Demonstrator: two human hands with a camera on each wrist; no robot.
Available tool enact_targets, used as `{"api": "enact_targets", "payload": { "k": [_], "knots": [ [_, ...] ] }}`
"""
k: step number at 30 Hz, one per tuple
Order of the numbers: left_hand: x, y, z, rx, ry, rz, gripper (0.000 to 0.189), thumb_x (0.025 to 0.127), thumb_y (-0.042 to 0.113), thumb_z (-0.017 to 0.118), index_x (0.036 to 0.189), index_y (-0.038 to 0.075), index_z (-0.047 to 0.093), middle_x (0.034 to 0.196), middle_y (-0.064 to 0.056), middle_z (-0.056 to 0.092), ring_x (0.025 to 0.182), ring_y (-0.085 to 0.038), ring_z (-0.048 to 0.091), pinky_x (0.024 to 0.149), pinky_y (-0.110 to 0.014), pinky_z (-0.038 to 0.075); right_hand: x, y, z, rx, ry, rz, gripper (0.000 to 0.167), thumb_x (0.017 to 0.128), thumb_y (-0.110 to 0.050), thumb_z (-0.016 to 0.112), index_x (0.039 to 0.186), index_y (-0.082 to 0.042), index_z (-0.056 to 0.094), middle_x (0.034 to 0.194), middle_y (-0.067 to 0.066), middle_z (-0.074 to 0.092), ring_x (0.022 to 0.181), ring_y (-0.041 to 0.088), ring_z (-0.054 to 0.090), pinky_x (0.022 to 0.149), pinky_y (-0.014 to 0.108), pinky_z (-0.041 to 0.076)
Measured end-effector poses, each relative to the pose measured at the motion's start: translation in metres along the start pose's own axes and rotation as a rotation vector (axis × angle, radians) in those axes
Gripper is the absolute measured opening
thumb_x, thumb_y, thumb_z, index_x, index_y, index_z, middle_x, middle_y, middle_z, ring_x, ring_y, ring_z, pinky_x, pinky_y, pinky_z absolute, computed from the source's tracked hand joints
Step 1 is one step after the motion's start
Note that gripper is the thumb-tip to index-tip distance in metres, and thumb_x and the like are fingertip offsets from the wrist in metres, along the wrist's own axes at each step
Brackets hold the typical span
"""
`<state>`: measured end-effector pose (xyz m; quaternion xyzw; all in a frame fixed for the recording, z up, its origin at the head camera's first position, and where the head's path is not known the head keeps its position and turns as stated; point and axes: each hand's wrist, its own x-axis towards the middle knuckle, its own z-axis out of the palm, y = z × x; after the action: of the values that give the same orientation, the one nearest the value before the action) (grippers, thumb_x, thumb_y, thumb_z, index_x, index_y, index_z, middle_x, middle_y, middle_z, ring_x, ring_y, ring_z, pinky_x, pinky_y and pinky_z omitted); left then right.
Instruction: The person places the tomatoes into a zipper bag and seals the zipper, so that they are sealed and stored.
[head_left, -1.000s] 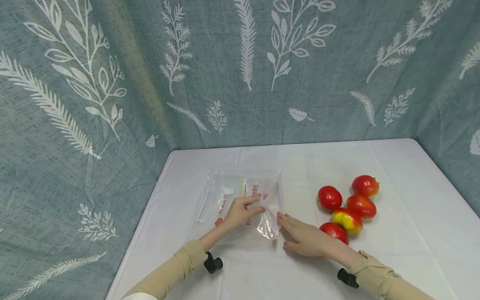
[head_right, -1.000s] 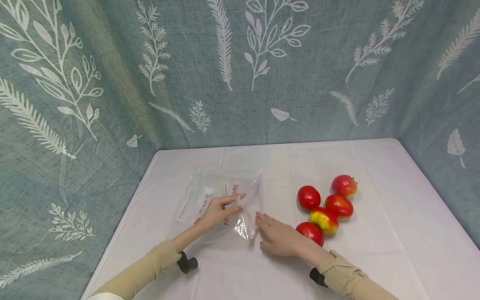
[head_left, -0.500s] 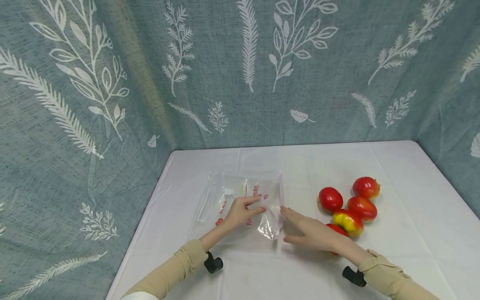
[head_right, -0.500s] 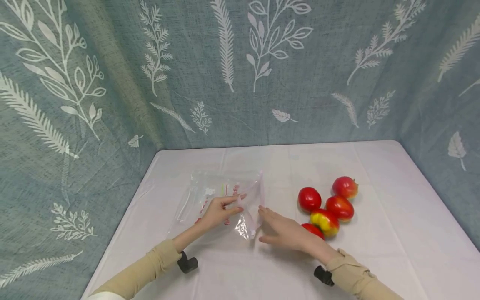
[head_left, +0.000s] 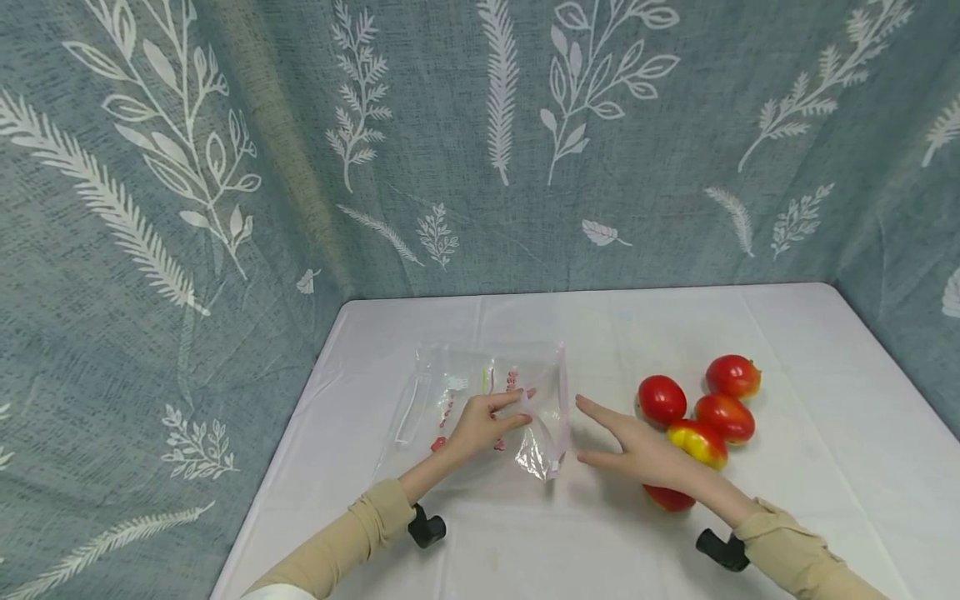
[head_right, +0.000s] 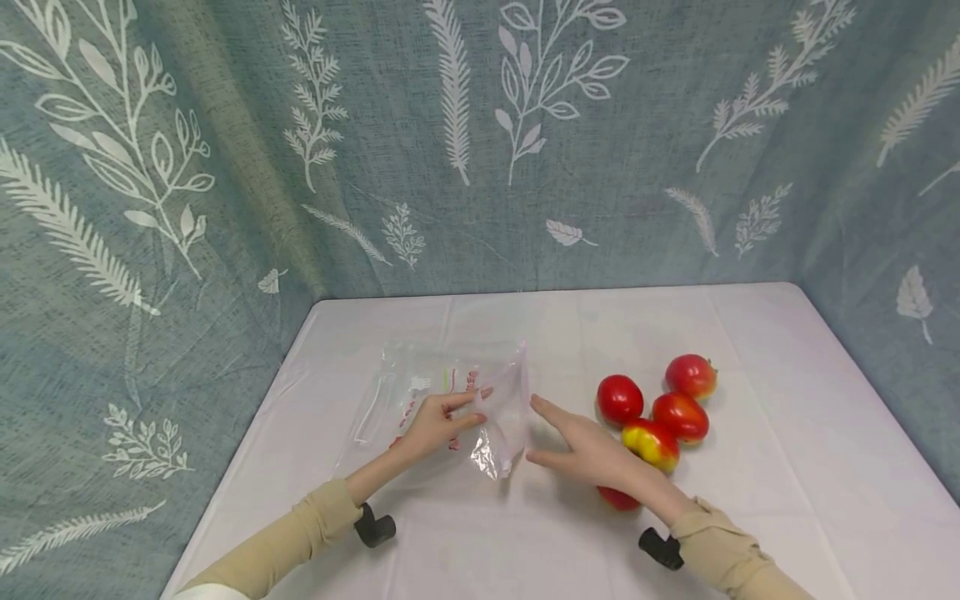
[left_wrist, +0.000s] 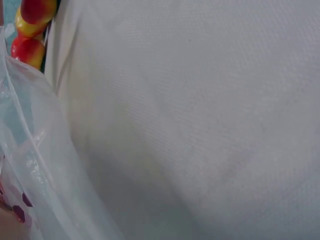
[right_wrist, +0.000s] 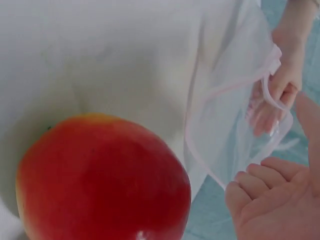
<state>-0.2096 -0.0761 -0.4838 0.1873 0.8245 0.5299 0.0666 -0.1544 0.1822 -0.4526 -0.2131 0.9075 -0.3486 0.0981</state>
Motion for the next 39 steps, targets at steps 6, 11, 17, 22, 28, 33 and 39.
{"api": "enact_targets", "payload": {
  "k": [6, 11, 17, 22, 28, 33, 39],
  "knots": [
    [-0.001, 0.000, 0.001, -0.007, 0.009, -0.029, 0.044, 0.080, 0.015, 0.075, 0.120, 0.002, 0.064, 0.123, -0.020, 0.061, 0.037, 0.001, 0.025, 0.042, -0.015, 0.030, 0.001, 0.006, -0.008, 0.035, 0.096, -0.034, 0.073, 0.084, -0.040, 0.069, 0.144, -0.011, 0.039, 0.146, 0.011, 0.045, 0.131, 0.032, 0.046, 0.092, 0.052, 0.049],
    [-0.001, 0.000, 0.001, 0.000, 0.013, -0.032, 0.043, 0.079, 0.015, 0.075, 0.120, 0.002, 0.065, 0.122, -0.020, 0.062, 0.037, 0.001, 0.024, 0.042, -0.015, 0.029, 0.000, 0.012, -0.016, 0.078, 0.142, -0.027, 0.073, 0.086, -0.041, 0.067, 0.145, -0.009, 0.038, 0.146, 0.013, 0.045, 0.131, 0.036, 0.044, 0.094, 0.056, 0.045],
    [-0.001, 0.002, 0.001, 0.001, 0.021, -0.032, 0.043, 0.079, 0.014, 0.075, 0.119, 0.003, 0.065, 0.122, -0.019, 0.062, 0.037, 0.003, 0.022, 0.041, -0.014, 0.028, -0.002, 0.015, -0.028, 0.113, 0.175, 0.003, 0.072, 0.086, -0.035, 0.069, 0.146, -0.012, 0.037, 0.105, 0.016, 0.065, 0.094, 0.035, 0.061, 0.072, 0.034, 0.056],
    [0.000, 0.002, 0.000, 0.001, 0.025, -0.014, 0.042, 0.080, 0.014, 0.075, 0.118, 0.001, 0.065, 0.123, -0.020, 0.061, 0.040, 0.004, 0.017, 0.042, -0.016, 0.025, -0.003, 0.017, -0.036, 0.104, 0.214, 0.022, 0.072, 0.086, -0.034, 0.069, 0.146, -0.014, 0.037, 0.084, 0.011, 0.059, 0.077, 0.028, 0.054, 0.060, 0.025, 0.049],
    [0.000, 0.002, 0.000, -0.008, 0.033, -0.022, 0.041, 0.080, 0.013, 0.075, 0.118, 0.003, 0.066, 0.122, -0.018, 0.062, 0.038, 0.006, 0.018, 0.042, -0.016, 0.024, -0.005, 0.022, -0.045, 0.130, 0.243, 0.059, 0.071, 0.089, -0.038, 0.065, 0.147, -0.014, 0.034, 0.147, 0.018, 0.041, 0.131, 0.041, 0.041, 0.090, 0.053, 0.049],
    [0.000, 0.002, 0.000, -0.001, 0.042, -0.020, 0.042, 0.080, 0.014, 0.075, 0.119, 0.002, 0.065, 0.121, -0.019, 0.063, 0.039, 0.005, 0.019, 0.042, -0.016, 0.024, -0.007, 0.030, -0.053, 0.147, 0.284, 0.093, 0.069, 0.090, -0.036, 0.063, 0.148, -0.014, 0.033, 0.147, 0.021, 0.039, 0.132, 0.042, 0.039, 0.090, 0.054, 0.048],
    [0.000, 0.002, 0.001, 0.002, 0.033, -0.030, 0.042, 0.080, 0.014, 0.074, 0.120, 0.003, 0.065, 0.123, -0.019, 0.062, 0.038, 0.002, 0.023, 0.041, -0.015, 0.027, -0.009, 0.039, -0.062, 0.149, 0.328, 0.124, 0.071, 0.091, -0.036, 0.063, 0.149, -0.012, 0.030, 0.148, 0.022, 0.037, 0.133, 0.044, 0.037, 0.092, 0.056, 0.046]
  ]
}}
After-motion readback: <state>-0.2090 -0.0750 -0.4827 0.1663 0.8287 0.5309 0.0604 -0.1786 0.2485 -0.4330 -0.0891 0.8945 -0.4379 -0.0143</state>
